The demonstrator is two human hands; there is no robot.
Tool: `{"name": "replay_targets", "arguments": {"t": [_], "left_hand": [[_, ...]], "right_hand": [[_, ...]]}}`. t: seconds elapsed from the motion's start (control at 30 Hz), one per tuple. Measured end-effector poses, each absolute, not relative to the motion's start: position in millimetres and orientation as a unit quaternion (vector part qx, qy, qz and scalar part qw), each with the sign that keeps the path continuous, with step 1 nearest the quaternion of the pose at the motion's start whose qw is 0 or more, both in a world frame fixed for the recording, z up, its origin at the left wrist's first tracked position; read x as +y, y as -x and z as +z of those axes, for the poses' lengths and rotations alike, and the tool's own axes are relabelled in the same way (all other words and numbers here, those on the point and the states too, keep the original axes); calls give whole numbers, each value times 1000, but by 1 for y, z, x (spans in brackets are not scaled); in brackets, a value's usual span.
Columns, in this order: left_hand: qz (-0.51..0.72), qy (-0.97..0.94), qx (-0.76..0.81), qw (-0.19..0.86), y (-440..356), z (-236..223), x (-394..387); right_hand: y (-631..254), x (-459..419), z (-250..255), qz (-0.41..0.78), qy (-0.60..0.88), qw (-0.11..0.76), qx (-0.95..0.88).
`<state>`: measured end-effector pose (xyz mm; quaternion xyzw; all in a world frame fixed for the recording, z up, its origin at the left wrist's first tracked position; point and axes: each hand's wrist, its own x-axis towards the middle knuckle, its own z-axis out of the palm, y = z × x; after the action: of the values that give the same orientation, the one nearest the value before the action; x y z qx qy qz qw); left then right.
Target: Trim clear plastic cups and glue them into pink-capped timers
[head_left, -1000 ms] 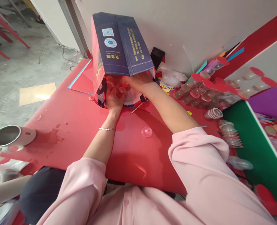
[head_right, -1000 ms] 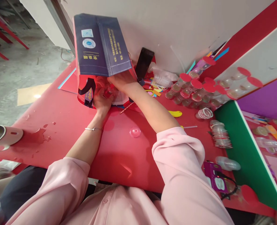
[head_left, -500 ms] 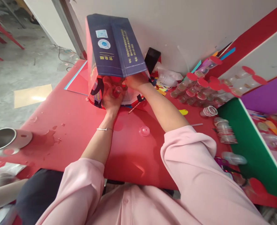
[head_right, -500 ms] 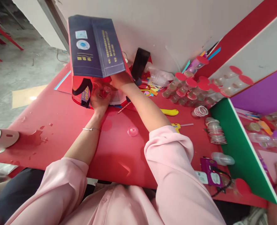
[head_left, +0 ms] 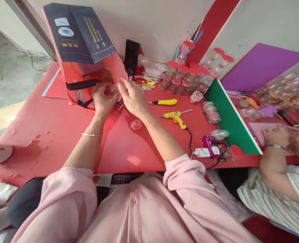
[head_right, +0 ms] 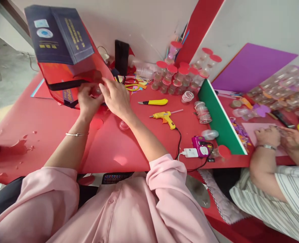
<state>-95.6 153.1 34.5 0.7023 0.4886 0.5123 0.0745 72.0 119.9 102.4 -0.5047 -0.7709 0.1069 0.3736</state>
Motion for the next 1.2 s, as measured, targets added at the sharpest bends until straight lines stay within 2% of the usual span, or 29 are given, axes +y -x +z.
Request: {"name": "replay_targets", "arguments": {"t": [0.13, 0.27, 0.43, 0.6, 0.8, 0.97, 1.2], "left_hand": [[497, -750, 429, 86, 61, 54, 87], [486, -770, 400, 105, 26, 54, 21], [463, -774, 400, 163, 1, 40, -22], [397, -772, 421, 266, -9, 24, -33], [314, -805, 413, 287, -22, 2, -21], [322, -836, 354, 269, -25, -6, -8], [317, -841, 354, 258, -21, -5, -7]], "right_hand": [[-92, 84, 95, 85, 514, 422, -742], [-115, 52, 86, 88, 541, 403, -733], [-154, 22, 68, 48, 576, 390, -717], [-196, -2, 49, 62, 621, 404, -668], [-227, -35, 29, 47, 659, 384, -644], [-238, -45, 24, 57, 638, 394, -659], [-250, -41, 37, 48, 689, 291, -662]]}}
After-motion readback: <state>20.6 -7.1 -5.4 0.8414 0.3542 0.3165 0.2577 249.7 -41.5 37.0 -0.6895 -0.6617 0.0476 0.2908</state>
